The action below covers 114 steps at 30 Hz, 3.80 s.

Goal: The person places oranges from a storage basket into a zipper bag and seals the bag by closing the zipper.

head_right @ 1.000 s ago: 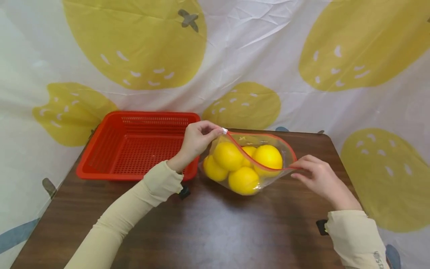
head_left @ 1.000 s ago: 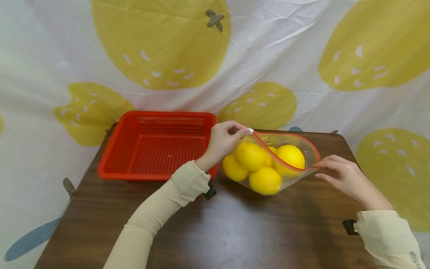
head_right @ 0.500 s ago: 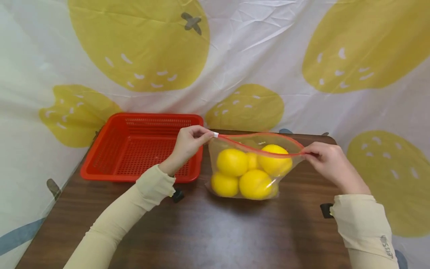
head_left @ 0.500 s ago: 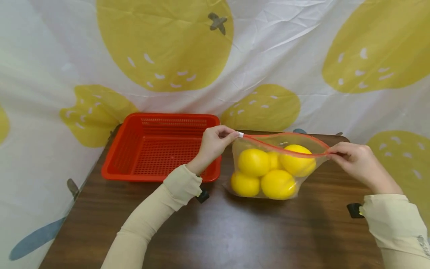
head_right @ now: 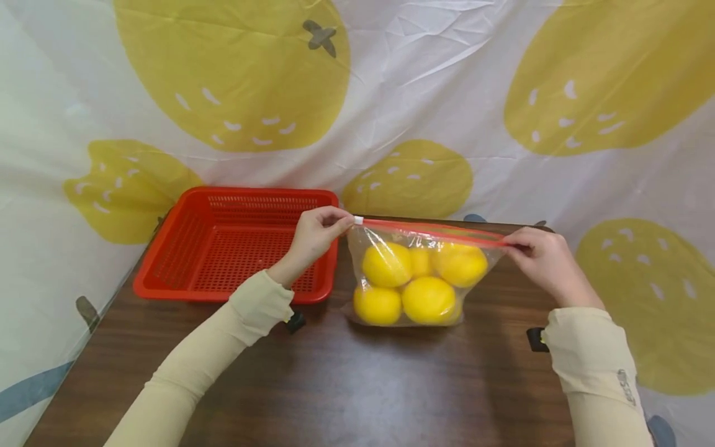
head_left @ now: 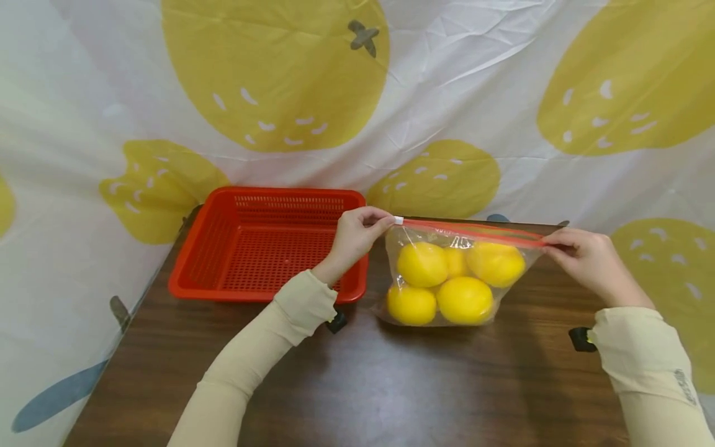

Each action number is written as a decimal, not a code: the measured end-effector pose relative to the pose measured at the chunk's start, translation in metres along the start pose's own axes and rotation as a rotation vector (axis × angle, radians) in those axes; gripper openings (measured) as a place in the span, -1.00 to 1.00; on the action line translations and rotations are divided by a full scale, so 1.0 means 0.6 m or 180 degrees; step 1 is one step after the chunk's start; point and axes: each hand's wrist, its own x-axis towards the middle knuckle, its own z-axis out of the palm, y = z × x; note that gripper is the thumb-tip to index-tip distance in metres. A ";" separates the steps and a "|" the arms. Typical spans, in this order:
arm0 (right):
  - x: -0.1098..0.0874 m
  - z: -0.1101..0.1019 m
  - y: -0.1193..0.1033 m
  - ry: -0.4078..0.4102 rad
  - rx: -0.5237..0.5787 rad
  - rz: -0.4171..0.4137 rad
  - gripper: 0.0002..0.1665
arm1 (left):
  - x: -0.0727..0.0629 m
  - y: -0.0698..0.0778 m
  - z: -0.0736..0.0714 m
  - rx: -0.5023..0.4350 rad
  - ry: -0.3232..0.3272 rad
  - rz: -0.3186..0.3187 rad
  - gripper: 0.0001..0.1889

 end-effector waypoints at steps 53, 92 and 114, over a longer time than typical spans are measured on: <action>0.021 0.057 -0.031 0.0220 -0.0333 -0.0436 -0.84 | 0.012 -0.005 0.014 0.0392 0.0086 0.0488 -0.86; 0.020 0.024 -0.149 -0.0660 0.0854 -0.1655 -0.70 | 0.145 0.057 0.085 0.1084 -0.0886 0.0191 -0.79; 0.120 0.067 -0.129 -0.0255 -0.0471 -0.1693 -0.89 | 0.012 0.079 0.028 0.2286 -0.2195 0.0774 -0.60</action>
